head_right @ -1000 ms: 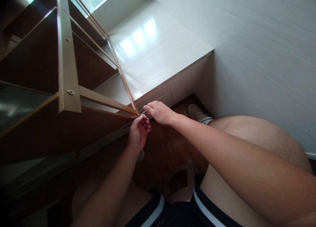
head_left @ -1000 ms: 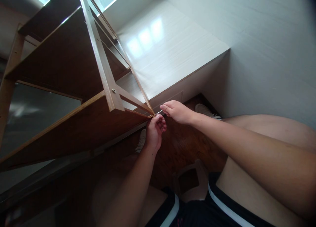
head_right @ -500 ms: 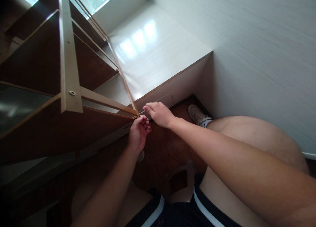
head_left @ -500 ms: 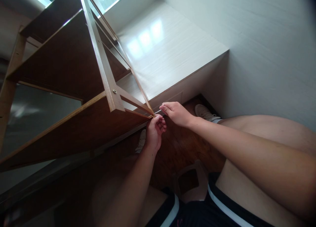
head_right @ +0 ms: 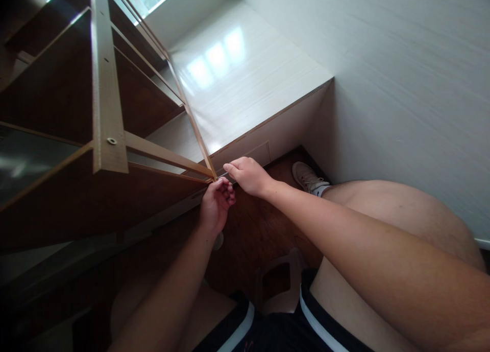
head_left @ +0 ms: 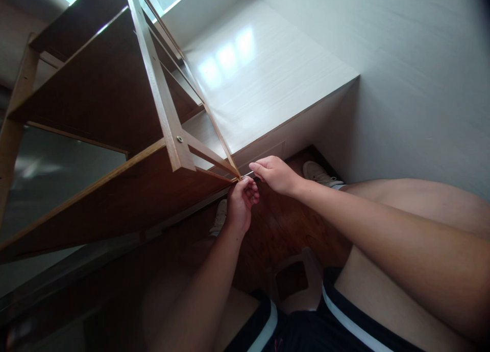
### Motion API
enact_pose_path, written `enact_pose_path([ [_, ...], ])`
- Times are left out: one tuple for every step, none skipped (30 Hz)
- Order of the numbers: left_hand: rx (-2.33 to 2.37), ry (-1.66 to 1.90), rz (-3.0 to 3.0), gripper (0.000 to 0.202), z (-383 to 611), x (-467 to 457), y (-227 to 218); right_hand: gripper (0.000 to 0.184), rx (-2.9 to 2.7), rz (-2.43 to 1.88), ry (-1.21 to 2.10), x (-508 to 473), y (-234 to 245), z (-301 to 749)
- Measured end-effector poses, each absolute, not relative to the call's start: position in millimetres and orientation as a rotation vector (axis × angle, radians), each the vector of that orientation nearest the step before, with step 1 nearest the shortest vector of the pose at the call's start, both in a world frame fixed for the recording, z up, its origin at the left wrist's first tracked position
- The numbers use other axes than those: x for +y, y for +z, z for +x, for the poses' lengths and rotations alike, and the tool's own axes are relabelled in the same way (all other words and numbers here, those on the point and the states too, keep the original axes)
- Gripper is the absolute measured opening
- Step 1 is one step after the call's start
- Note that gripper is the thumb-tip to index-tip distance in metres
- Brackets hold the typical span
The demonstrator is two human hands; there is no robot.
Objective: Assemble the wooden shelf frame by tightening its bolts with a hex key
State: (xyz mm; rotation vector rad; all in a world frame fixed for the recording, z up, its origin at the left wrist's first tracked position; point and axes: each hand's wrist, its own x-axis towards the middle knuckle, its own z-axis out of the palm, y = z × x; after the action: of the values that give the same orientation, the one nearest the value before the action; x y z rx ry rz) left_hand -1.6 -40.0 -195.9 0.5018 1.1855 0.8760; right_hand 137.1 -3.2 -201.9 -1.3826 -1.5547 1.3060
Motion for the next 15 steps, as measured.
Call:
enact_pose_path([
  [1.187,0.875,0.505,0.026,-1.5,-39.8,-195.8,0.045,-1.534,-1.369,1.329,-3.0,-201.8,136.9],
  [1.187,0.874,0.509,0.025,-1.4,-39.7,-195.7,0.045,-1.508,-1.351,1.362,-2.7,-201.5,136.5],
  [1.187,0.873,0.513,0.025,-1.4,-39.5,-195.8,0.045,-1.475,-1.328,1.407,-2.2,-201.0,136.1],
  [1.187,0.871,0.517,0.024,-1.4,-39.4,-195.9,0.045,-1.436,-1.299,1.460,-1.5,-200.3,135.6],
  [1.186,0.867,0.522,0.024,-1.5,-39.4,-196.0,0.045,-1.391,-1.269,1.519,-0.7,-199.5,135.1],
  [1.184,0.865,0.527,0.024,-1.6,-39.3,-196.3,0.044,-1.337,-1.244,1.584,0.2,-198.6,134.7],
  [1.183,0.863,0.529,0.023,-1.7,-39.3,-196.6,0.043,-1.277,-1.231,1.660,1.2,-197.8,134.5],
  [1.181,0.863,0.531,0.023,-1.8,-39.2,-196.9,0.042,-1.216,-1.230,1.742,2.1,-197.2,134.5],
  [1.179,0.863,0.532,0.024,-1.9,-39.3,-197.2,0.040,-1.159,-1.238,1.826,3.0,-196.7,134.9],
  [1.176,0.863,0.532,0.024,-2.0,-39.4,-197.4,0.039,-1.111,-1.251,1.905,3.8,-196.3,135.4],
  [1.170,0.861,0.532,0.024,-2.0,-39.5,-197.5,0.038,-1.076,-1.263,1.971,4.6,-196.1,136.2],
  [1.163,0.858,0.531,0.025,-2.2,-39.6,-197.5,0.037,-1.058,-1.269,2.020,5.5,-195.9,137.0],
  [1.155,0.855,0.531,0.025,-2.3,-39.8,-197.5,0.037,-1.059,-1.266,2.049,6.4,-195.7,138.0],
  [1.147,0.852,0.530,0.025,-2.6,-39.9,-197.3,0.037,-1.082,-1.260,2.060,7.4,-195.5,138.9],
  [1.140,0.849,0.529,0.026,-2.8,-40.0,-197.2,0.037,-1.127,-1.257,2.058,8.4,-195.2,139.9],
])
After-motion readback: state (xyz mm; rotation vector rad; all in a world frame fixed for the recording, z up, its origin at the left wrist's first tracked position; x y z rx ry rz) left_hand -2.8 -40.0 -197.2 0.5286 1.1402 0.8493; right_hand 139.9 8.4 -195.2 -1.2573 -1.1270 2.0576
